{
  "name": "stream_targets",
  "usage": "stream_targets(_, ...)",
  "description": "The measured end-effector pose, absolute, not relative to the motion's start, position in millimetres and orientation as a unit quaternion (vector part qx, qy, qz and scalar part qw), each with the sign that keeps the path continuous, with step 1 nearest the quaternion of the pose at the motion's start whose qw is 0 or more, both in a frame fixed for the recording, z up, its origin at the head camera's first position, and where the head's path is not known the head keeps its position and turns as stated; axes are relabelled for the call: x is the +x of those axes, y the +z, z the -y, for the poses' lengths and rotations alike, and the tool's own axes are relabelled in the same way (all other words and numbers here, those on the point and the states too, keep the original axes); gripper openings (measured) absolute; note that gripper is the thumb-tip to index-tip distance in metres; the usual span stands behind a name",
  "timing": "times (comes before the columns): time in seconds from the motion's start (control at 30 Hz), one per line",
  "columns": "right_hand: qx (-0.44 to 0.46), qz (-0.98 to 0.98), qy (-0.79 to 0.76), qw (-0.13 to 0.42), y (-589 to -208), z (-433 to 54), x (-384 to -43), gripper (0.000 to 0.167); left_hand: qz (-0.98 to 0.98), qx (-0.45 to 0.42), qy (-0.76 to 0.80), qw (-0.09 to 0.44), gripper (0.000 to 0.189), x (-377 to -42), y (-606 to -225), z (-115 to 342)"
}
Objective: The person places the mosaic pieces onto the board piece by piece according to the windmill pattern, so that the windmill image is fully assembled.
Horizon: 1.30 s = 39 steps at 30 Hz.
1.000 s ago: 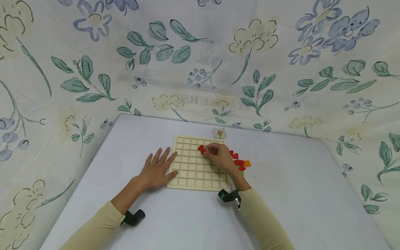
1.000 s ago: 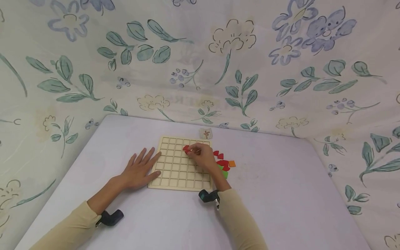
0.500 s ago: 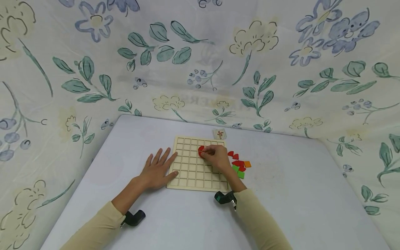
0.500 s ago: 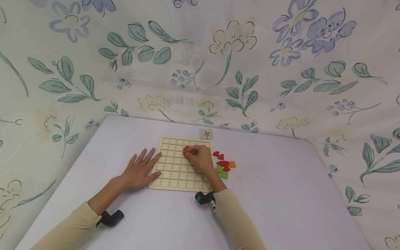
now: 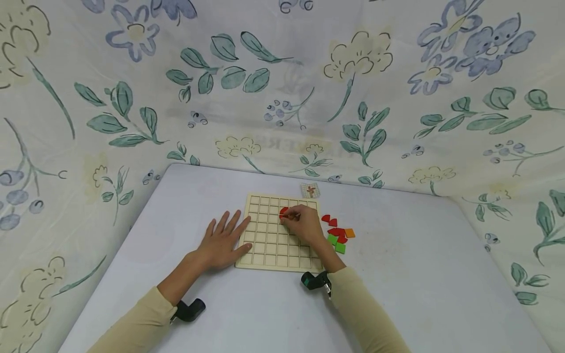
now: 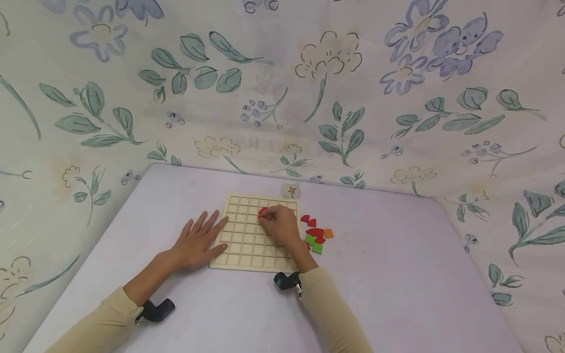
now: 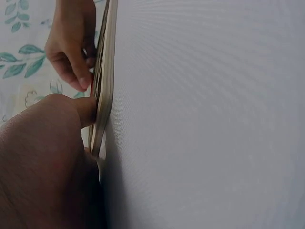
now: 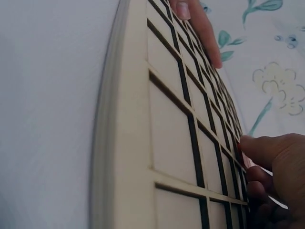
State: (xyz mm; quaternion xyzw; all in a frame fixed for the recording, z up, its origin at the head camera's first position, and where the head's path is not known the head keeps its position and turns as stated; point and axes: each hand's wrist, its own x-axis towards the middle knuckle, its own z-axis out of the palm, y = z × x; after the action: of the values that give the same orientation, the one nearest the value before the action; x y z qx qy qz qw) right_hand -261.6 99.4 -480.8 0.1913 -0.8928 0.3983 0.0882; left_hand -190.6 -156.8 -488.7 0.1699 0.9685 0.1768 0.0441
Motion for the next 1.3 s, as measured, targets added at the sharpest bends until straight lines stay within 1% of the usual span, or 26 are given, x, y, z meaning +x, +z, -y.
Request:
stream_targets(0.1,0.202,0.895,0.386,0.097,-482.9,-98.5,-261.9,0.008,-0.97,0.167,0.171,0.047,0.078,-190.5,-489.2,156.9)
stream_targets(0.4,0.196,0.906,0.354,0.123,-488.7,-94.9,-264.2,0.007,-0.971,0.164,0.167,0.058,0.077,-190.3,-486.1,155.4)
stream_targets(0.63,0.204,0.904,0.351,0.131,-486.5,-93.5,-260.7,0.009,-0.968,0.173,0.177,0.041,0.076,-187.6,-486.0,154.4)
stream_targets(0.87,0.225,0.888,0.382,0.118,-477.7,-104.2,-258.1,0.006,-0.969,0.172,0.174,0.045,0.078,-188.2,-486.2,154.4)
stream_targets(1.03,0.217,0.892,0.379,0.118,-476.7,-123.0,-259.9,0.006,-0.97,0.17,0.17,0.042,0.077,-189.9,-486.7,156.1)
stream_targets(1.3,0.174,0.919,0.347,0.073,-471.6,-154.5,-258.3,0.009,-0.97,0.172,0.168,0.038,0.076,-192.3,-494.7,157.3)
